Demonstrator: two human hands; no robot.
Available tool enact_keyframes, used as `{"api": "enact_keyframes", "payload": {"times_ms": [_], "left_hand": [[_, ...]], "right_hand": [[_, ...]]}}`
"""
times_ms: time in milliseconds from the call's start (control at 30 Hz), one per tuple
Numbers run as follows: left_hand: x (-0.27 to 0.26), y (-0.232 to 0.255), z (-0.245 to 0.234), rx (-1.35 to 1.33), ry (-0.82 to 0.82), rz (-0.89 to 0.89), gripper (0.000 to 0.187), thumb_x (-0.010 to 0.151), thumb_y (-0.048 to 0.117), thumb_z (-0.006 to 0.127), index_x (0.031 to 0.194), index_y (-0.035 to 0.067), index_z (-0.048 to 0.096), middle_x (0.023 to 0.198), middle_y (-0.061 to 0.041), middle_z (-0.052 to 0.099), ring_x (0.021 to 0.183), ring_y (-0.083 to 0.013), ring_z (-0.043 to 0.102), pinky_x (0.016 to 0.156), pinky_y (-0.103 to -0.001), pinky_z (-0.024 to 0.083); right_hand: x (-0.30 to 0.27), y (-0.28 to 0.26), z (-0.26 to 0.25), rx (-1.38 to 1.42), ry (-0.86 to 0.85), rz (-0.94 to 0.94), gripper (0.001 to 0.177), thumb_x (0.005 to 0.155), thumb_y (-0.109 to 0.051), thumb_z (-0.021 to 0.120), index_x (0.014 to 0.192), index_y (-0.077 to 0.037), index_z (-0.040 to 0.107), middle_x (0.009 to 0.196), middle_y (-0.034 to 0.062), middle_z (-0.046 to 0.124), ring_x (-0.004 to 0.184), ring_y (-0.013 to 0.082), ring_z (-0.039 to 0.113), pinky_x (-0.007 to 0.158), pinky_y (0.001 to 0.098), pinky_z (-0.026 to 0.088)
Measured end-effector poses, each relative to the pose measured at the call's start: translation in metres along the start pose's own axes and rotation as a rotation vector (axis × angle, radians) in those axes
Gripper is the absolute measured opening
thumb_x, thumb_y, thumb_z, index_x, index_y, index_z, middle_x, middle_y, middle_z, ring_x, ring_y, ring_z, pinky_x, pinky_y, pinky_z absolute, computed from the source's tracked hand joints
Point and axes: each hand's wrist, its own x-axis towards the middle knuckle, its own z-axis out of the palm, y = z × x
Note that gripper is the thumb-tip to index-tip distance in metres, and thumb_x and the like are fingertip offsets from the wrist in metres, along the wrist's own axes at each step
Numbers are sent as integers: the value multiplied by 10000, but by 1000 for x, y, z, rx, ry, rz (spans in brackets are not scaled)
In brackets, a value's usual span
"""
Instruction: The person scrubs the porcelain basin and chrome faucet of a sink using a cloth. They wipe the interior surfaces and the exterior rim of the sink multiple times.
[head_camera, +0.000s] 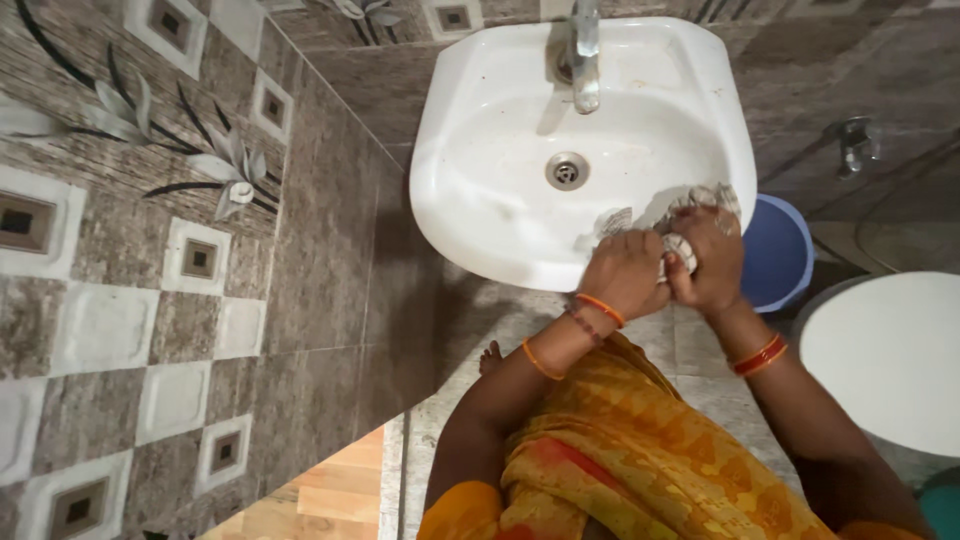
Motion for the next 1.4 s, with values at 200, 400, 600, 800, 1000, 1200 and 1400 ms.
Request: {"api": "enact_keyframes", "payload": {"times_ms": [200, 400, 600, 800, 1000, 1200, 1400], "left_hand": [[-32, -67, -56, 17, -133, 132, 297, 765, 226, 677, 955, 28, 561, 843, -153, 607, 796, -318, 627, 780, -444, 503], [-45, -148, -127, -2, -304, 200, 341, 732, 301, 729, 925, 64, 577, 872, -143, 614, 793, -331, 602, 749, -455, 468], [-34, -205, -172, -7, -99, 416, 510, 573, 319, 695, 979, 29, 586, 904, -141, 614, 820, -338, 596, 785, -446, 468], [-42, -202, -163, -10, 8, 366, 461, 596, 290, 664, 973, 43, 572, 918, -141, 607, 854, -345, 589, 820, -451, 461], [-47, -188, -154, 40, 65, 298, 392, 618, 306, 665, 901, 69, 533, 880, -124, 577, 839, -341, 573, 824, -459, 444], [-57, -141, -131, 78, 177, 140, 383, 644, 332, 668, 891, 71, 536, 850, -124, 539, 818, -340, 550, 813, -473, 425], [-56, -82, -94, 130, 245, 13, 382, 653, 357, 672, 868, 78, 525, 863, -137, 525, 813, -358, 529, 790, -493, 405]], "right_hand": [[-6, -74, 51, -181, -50, 167, 411, 864, -314, 562, 1136, -15, 637, 1121, 202, 665, 1154, 373, 613, 1027, 559, 353], [34, -132, 105, -230, -296, 148, 506, 909, -372, 551, 1218, 19, 635, 1189, 224, 660, 1178, 379, 591, 1010, 559, 392], [86, -168, 142, -186, -488, 192, 492, 896, -409, 575, 1112, 29, 635, 1076, 208, 661, 1085, 367, 620, 968, 497, 459], [82, -162, 143, -155, -410, 141, 526, 883, -404, 600, 1117, 65, 633, 1031, 233, 651, 978, 389, 639, 882, 509, 489], [71, -154, 139, -84, -341, 125, 500, 905, -388, 615, 1136, 55, 645, 1044, 243, 654, 896, 416, 656, 813, 498, 516], [55, -137, 105, -54, -320, 127, 448, 880, -369, 655, 1120, 10, 659, 1088, 226, 669, 850, 424, 645, 795, 501, 516], [27, -102, 59, -83, -308, 26, 479, 859, -344, 673, 1182, 9, 646, 1148, 217, 667, 1021, 404, 650, 878, 497, 502]]}}
